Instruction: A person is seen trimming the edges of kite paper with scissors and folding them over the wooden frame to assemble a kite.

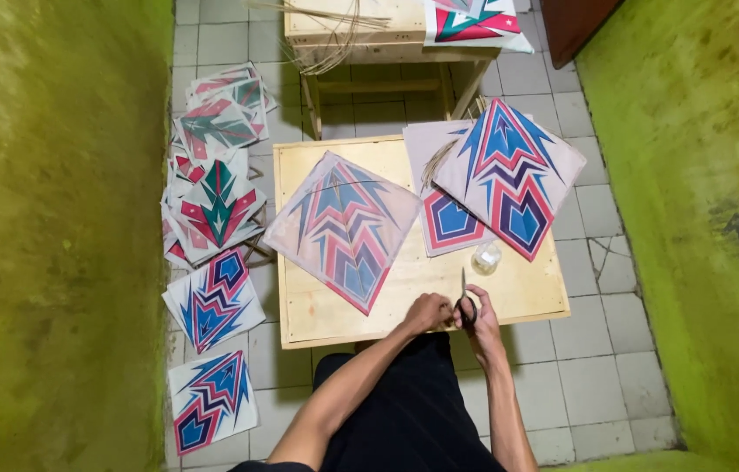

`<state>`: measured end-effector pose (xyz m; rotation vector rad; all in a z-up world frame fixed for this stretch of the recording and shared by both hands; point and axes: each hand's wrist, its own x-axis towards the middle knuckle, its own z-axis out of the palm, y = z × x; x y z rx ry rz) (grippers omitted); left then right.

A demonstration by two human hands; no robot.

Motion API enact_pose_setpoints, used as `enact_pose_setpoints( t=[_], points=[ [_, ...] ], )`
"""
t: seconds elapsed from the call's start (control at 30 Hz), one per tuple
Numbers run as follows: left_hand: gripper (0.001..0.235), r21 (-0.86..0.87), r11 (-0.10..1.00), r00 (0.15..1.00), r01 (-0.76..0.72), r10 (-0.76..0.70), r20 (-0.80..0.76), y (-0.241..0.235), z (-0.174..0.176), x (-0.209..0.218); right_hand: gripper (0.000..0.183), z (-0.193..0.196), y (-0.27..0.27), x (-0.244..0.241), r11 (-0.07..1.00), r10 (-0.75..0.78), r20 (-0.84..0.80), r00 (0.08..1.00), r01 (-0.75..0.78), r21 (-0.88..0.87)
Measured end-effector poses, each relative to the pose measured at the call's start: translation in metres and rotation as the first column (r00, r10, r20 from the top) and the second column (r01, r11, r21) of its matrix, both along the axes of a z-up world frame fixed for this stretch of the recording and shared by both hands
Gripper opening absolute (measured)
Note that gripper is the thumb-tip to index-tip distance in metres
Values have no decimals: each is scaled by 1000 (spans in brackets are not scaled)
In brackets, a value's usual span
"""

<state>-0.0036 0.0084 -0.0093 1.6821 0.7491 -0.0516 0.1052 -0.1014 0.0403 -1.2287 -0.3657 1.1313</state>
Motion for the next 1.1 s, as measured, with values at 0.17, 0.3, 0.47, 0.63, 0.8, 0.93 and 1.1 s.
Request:
enact_pose_setpoints(
  t=[0.17, 0.3, 0.47, 0.63, 0.8, 0.93, 1.1],
  points=[
    [15, -17, 993, 992, -120, 119, -46, 9, 4, -54, 46, -5, 10, -8, 993, 92, 11, 996, -91, -80],
    [13, -376, 842, 918, -386, 391, -65, 12, -62, -107, 44, -20, 17, -17, 960, 208, 4, 978, -204, -194],
    [41, -184, 833, 845, -521, 473, -252, 16, -65, -160, 49, -3, 32, -28, 927, 305, -75, 949, -314, -206],
    [22, -286, 764, 809, -578, 583, -76, 18, -3, -148, 66, 11, 38, -41, 879, 435, -209, 876, -464, -114],
    [35, -658, 612, 706, -438, 688, 170, 21, 57, -110, 67, 40, 39, -65, 775, 568, -317, 759, -623, -104],
    [27, -777, 447, 611, -444, 785, 102, 22, 45, -89, 73, 24, 33, -66, 769, 567, -393, 724, -636, -62],
    [41, -830, 401, 662, -388, 748, 52, 20, 77, -99, 81, -3, 27, -65, 793, 556, -429, 712, -609, 17]
  ],
)
